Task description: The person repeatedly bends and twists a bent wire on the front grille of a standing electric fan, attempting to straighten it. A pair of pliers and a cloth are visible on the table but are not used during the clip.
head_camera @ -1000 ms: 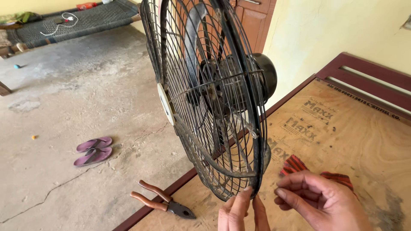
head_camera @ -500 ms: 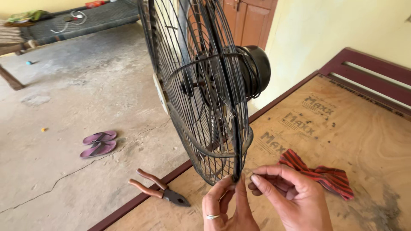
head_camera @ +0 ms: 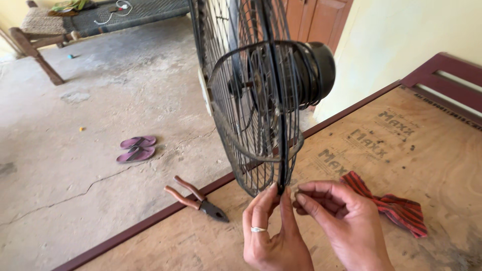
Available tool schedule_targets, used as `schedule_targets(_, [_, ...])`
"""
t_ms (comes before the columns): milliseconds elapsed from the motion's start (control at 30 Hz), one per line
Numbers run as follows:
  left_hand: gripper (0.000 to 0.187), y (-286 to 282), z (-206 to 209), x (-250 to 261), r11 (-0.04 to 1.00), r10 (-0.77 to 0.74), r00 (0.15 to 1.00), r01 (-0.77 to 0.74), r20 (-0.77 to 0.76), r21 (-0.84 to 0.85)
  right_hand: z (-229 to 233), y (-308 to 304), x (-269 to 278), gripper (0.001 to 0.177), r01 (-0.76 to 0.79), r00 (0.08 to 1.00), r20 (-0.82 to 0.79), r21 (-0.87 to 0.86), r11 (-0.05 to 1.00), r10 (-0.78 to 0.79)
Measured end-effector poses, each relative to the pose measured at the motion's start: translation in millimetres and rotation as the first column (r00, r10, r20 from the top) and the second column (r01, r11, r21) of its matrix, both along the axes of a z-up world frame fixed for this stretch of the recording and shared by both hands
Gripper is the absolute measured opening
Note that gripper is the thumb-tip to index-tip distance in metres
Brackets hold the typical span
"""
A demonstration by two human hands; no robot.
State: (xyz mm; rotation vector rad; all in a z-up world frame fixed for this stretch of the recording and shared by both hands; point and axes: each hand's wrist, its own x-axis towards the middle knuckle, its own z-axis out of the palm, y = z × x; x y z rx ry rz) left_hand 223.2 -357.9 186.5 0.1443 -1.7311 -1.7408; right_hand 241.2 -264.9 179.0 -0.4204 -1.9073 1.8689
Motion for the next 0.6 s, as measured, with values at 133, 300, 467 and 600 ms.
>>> schedule_targets(133, [0.027, -4, 9, 1, 0.994, -0.037, 0.999, 0.034, 0.027, 0.108, 5, -2, -2, 0.023, 0.010, 0.999, 0.039, -0.013, 1.000, -0.009])
schedule_targets(300, [0.025, -20, 30, -5, 0.971, -0.009, 1.000, 0.009, 0.001, -0.240, 2, -8, -9, 0.019, -0.024, 0.995, -0.095, -0.055, 0.998, 0.018])
schedule_targets(467, [0.032, -27, 52, -13, 0.978, -0.141, 0.929, 0.185, 0.342, -0.098, -2, -16, -11, 0.019, -0.035, 0.991, -0.136, -0.107, 0.994, 0.020])
schedule_targets(600, [0.031, -31, 55, -17, 0.974, -0.211, 0.858, 0.225, 0.468, 0.025, -1, -18, -9, 0.021, -0.080, 0.987, -0.152, -0.152, 0.985, 0.056])
